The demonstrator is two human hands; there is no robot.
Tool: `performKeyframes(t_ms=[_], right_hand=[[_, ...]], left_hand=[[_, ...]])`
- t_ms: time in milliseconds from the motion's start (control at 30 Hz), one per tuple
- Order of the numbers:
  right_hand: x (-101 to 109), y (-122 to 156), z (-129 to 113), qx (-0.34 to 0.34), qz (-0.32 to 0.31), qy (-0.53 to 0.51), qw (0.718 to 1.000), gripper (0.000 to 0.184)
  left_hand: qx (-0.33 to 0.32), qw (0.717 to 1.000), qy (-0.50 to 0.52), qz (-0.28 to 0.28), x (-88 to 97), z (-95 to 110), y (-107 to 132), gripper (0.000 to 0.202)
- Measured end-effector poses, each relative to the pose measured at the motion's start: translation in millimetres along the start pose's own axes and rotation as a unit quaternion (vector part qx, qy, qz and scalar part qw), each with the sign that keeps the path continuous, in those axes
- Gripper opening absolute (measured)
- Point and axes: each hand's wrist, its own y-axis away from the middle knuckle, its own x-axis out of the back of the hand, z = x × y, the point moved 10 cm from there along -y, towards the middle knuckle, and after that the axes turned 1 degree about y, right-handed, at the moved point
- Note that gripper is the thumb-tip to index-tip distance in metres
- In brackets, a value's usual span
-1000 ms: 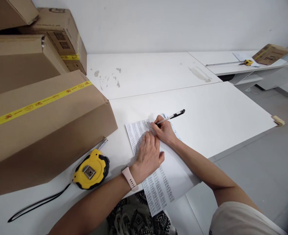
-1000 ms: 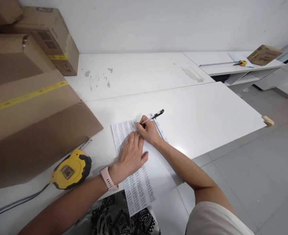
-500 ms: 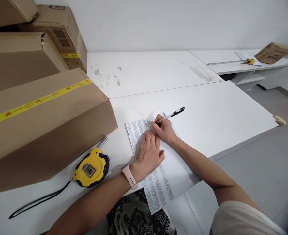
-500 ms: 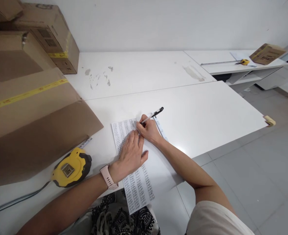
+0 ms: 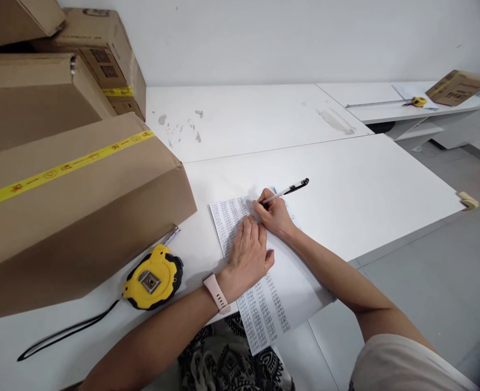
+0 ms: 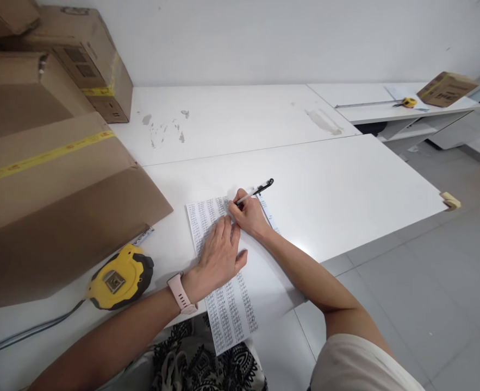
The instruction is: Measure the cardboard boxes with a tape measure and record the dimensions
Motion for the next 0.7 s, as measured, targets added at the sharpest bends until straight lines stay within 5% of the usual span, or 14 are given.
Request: performKeyframes(t_ms=[700], right_hand=[[1.0, -0.5, 2.0, -0.001, -0.001, -0.007, 1.000, 0.021]], left_hand=[[-0.002, 1.000, 0.014, -0.009, -0.7, 0.1, -0.2, 0.068]])
